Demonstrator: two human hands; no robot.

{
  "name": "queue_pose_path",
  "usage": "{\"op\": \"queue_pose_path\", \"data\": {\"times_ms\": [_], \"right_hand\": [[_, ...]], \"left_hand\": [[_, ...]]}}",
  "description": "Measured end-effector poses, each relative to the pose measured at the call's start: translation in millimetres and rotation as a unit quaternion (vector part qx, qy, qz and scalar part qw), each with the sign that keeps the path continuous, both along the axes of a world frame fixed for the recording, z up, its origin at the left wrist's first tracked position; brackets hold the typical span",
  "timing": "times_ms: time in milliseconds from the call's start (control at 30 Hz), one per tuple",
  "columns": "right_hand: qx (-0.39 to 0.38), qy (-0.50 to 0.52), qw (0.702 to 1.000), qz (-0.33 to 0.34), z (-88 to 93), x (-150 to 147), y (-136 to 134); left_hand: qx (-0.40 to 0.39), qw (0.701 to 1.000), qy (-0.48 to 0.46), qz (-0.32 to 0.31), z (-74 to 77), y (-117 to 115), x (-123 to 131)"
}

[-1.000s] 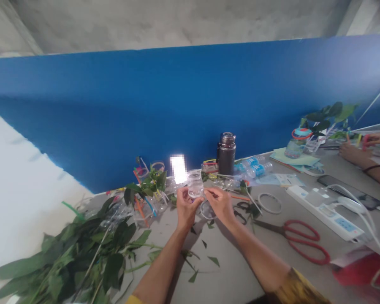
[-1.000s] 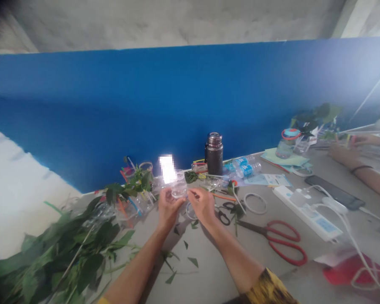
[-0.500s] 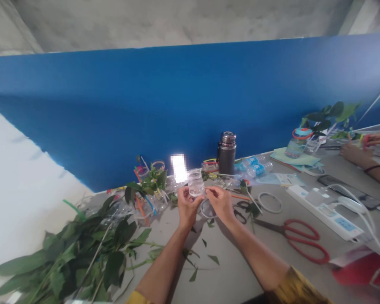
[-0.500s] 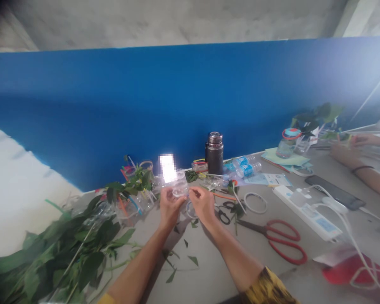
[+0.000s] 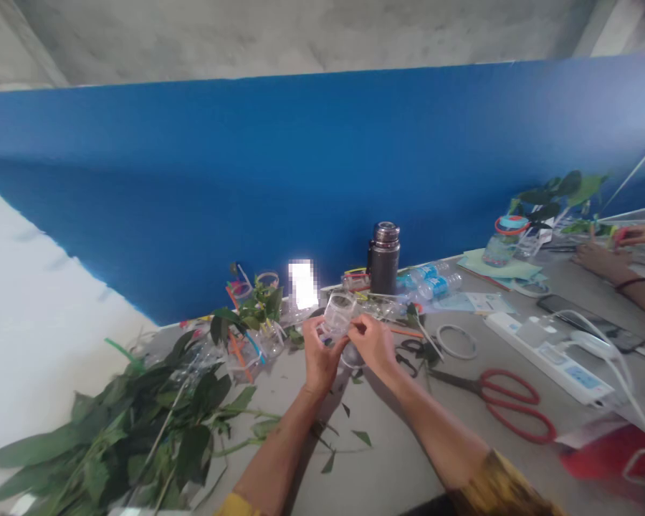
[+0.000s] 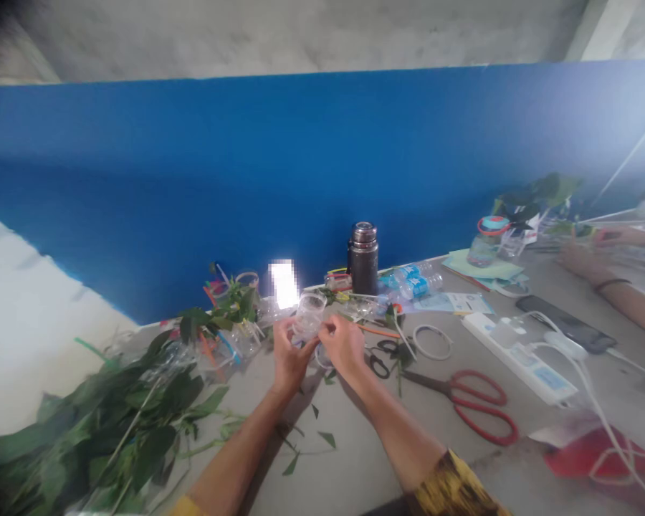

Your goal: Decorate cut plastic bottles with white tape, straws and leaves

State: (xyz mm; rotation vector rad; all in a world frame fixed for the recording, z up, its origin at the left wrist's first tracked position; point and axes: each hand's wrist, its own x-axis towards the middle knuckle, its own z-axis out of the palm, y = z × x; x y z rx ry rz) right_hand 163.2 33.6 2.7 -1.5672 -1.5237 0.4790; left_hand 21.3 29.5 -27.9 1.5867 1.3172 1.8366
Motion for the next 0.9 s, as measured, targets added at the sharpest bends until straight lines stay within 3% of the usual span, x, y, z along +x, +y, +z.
{"op": "queue_pose_path", "data": {"times_ms": [167, 267, 433, 533, 733, 900], "right_hand": [[-0.034, -0.024, 0.999, -0.014, 5.6, 1, -2], [-0.020, 0.019, 1.000, -0.003, 3.4, 6, 3], [0.005, 0.147, 0.988, 0.056, -3.5, 15, 14], [0.011, 0.166, 0.985, 0.038, -8.3, 20, 21], [0.005, 0.148, 0.988, -0.035, -19.8, 33, 38], [0.004, 0.153, 0.984, -0.090, -30.2, 41, 52]], "left_hand": [[-0.034, 0.998, -0.046, -0.023, 6.7, 0, 3], [-0.102, 0.981, -0.137, -0.087, 14.9, 3, -1], [-0.214, 0.892, -0.315, -0.245, 22.6, 6, -9], [-0.230, 0.844, -0.374, -0.308, 25.4, 4, -14], [-0.241, 0.754, -0.477, -0.383, 33.6, 3, -29], [-0.276, 0.719, -0.481, -0.420, 37.3, 3, -38]]}}
